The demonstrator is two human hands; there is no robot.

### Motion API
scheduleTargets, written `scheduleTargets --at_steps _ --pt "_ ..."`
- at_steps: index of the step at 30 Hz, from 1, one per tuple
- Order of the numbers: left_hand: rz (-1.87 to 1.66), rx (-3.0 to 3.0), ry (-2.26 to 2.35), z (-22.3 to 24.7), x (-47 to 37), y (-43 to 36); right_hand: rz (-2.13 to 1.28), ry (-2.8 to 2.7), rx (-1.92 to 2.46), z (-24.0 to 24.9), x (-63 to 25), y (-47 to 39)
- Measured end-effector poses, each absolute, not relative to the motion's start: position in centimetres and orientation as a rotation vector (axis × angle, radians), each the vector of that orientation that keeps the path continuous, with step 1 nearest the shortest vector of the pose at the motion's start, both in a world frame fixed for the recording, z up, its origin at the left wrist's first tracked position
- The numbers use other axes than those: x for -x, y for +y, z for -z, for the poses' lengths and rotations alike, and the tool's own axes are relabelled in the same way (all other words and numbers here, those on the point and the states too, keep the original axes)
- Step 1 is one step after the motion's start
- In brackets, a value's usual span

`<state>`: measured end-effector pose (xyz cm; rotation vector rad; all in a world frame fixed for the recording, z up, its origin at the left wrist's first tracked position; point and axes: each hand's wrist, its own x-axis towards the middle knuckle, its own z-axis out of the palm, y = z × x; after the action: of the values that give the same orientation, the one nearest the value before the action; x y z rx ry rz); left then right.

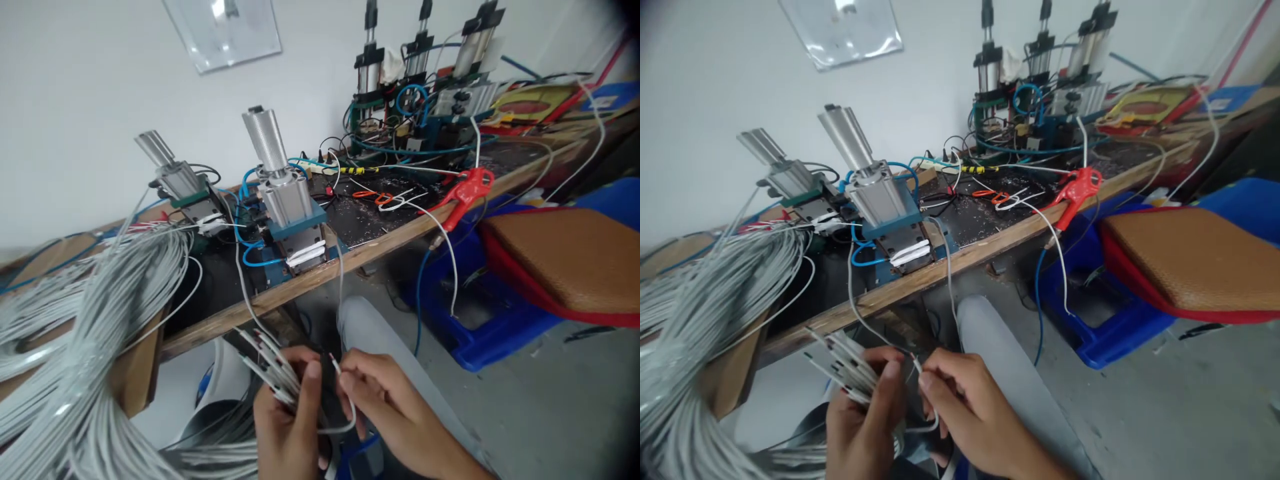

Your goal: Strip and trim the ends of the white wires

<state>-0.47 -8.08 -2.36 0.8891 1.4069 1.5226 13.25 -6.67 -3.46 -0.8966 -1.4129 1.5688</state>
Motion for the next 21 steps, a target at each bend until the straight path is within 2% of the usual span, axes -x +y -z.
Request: scheduleTargets --at_steps 3,10,16,21 --pt "-1.413 -0.974 1.422 2.0 0.2 -9.4 -1.486 -1.53 0.914 3.3 -13.3 -7.7" --pt "-1.452 -1.031 1.452 0.8 0.0 -11.5 -1.505 -1.565 0.878 2.9 -13.2 -9.8" --pt "-1.488 -1.13 1.469 -0.3 -0.3 -13.7 -1.124 -1.778 0.881 1.8 -13.7 -11.6" --pt "-1.326 -1.212 1.452 -1.6 0.8 -14.6 -0.88 -2.026 0.83 1.1 -14.8 -12.4"
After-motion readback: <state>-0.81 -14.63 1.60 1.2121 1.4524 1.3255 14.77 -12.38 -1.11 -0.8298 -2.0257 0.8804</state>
